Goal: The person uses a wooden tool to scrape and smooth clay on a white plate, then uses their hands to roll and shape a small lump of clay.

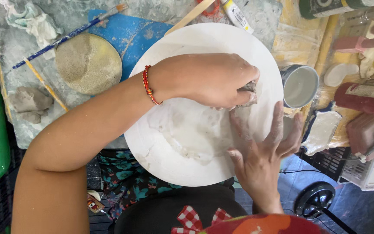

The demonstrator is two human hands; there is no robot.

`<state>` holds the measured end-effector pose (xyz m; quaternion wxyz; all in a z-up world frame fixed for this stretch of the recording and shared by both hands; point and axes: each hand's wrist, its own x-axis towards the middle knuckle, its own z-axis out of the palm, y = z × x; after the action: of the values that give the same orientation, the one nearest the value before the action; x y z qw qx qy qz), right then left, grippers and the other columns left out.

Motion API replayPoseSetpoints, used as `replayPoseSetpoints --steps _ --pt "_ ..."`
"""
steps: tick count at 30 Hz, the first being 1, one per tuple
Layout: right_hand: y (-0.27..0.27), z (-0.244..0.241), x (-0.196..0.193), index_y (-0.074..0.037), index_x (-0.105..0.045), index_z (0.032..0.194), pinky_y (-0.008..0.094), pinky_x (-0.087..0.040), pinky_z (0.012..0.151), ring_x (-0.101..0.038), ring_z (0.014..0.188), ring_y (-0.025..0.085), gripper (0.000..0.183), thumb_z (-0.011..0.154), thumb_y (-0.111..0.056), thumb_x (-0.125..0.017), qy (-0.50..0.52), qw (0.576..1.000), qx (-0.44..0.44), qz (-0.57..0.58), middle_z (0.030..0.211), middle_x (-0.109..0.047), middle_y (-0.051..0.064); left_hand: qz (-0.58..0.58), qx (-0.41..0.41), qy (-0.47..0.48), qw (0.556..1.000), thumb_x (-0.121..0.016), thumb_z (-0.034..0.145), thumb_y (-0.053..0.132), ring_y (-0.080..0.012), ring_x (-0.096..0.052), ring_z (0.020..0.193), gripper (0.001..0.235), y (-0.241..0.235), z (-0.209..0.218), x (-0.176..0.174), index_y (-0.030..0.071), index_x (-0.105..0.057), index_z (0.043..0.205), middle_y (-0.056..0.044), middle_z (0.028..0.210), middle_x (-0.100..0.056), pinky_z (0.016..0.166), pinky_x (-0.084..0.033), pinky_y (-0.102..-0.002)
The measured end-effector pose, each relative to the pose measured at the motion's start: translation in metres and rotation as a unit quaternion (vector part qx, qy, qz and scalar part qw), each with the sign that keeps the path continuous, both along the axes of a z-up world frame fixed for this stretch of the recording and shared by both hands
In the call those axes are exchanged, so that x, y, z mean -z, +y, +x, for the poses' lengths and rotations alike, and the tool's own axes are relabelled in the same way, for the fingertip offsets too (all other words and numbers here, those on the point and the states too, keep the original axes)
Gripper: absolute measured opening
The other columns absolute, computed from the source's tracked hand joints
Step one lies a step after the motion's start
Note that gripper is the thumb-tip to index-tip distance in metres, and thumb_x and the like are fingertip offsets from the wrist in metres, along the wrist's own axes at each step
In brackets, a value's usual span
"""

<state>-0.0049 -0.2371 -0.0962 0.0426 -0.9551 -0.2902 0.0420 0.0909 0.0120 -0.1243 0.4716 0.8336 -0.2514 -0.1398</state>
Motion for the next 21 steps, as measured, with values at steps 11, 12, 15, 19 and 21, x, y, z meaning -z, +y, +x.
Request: replayPoseSetpoints --steps 11,12,15,19,21 --pt "-0.012 -0.012 -0.007 -0.029 -0.074 0.128 0.061 -0.009 0.129 -0.005 0.156 0.048 0.044 0.102 -0.054 -0.049 0.06 0.992 -0.069 0.087 0.169 -0.021 0.019 0.01 -0.005 0.014 1.0 -0.062 0.093 0.034 -0.0402 -0.068 0.072 0.039 -0.004 -0.001 -0.003 -0.004 -0.066 0.088 -0.022 0.078 -0.07 0.068 -0.052 -0.051" --pt "-0.015 -0.012 -0.007 -0.028 -0.075 0.125 0.061 -0.01 0.129 -0.007 0.156 0.048 0.041 0.103 -0.051 -0.05 0.056 0.99 -0.08 0.104 0.168 -0.022 0.02 0.005 -0.004 0.015 1.0 -0.062 0.094 0.035 -0.0402 -0.068 0.072 0.039 -0.003 -0.001 -0.005 -0.003 -0.066 0.089 -0.022 0.077 -0.07 0.067 -0.051 -0.051" --pt "-0.016 -0.01 0.001 -0.017 -0.075 0.107 0.056 -0.016 0.127 -0.02 0.15 0.04 0.037 0.098 -0.047 -0.055 0.0 0.98 -0.071 0.188 0.16 -0.038 0.019 -0.029 0.019 0.027 0.999 -0.06 0.094 0.034 -0.0383 -0.07 0.072 0.037 -0.002 -0.002 -0.006 -0.001 -0.067 0.089 -0.02 0.075 -0.072 0.07 -0.052 -0.05" --pt "-0.01 0.001 0.001 -0.01 -0.07 0.096 0.05 -0.022 0.127 -0.032 0.146 0.035 0.017 0.094 -0.026 -0.064 -0.012 0.973 -0.011 0.229 0.154 -0.049 0.017 -0.031 0.0 -0.032 0.999 -0.067 0.091 0.031 -0.0417 -0.068 0.076 0.034 -0.004 -0.005 -0.003 -0.003 -0.066 0.09 -0.023 0.08 -0.07 0.069 -0.052 -0.052" --pt "-0.005 0.008 0.002 -0.012 -0.07 0.094 0.048 -0.023 0.126 -0.034 0.143 0.035 0.006 0.093 -0.017 -0.069 -0.024 0.972 0.012 0.235 0.151 -0.053 0.014 -0.033 -0.004 -0.062 0.998 -0.069 0.087 0.023 -0.0416 -0.069 0.08 0.025 -0.008 -0.006 -0.002 -0.002 -0.068 0.091 -0.023 0.081 -0.07 0.073 -0.052 -0.052"
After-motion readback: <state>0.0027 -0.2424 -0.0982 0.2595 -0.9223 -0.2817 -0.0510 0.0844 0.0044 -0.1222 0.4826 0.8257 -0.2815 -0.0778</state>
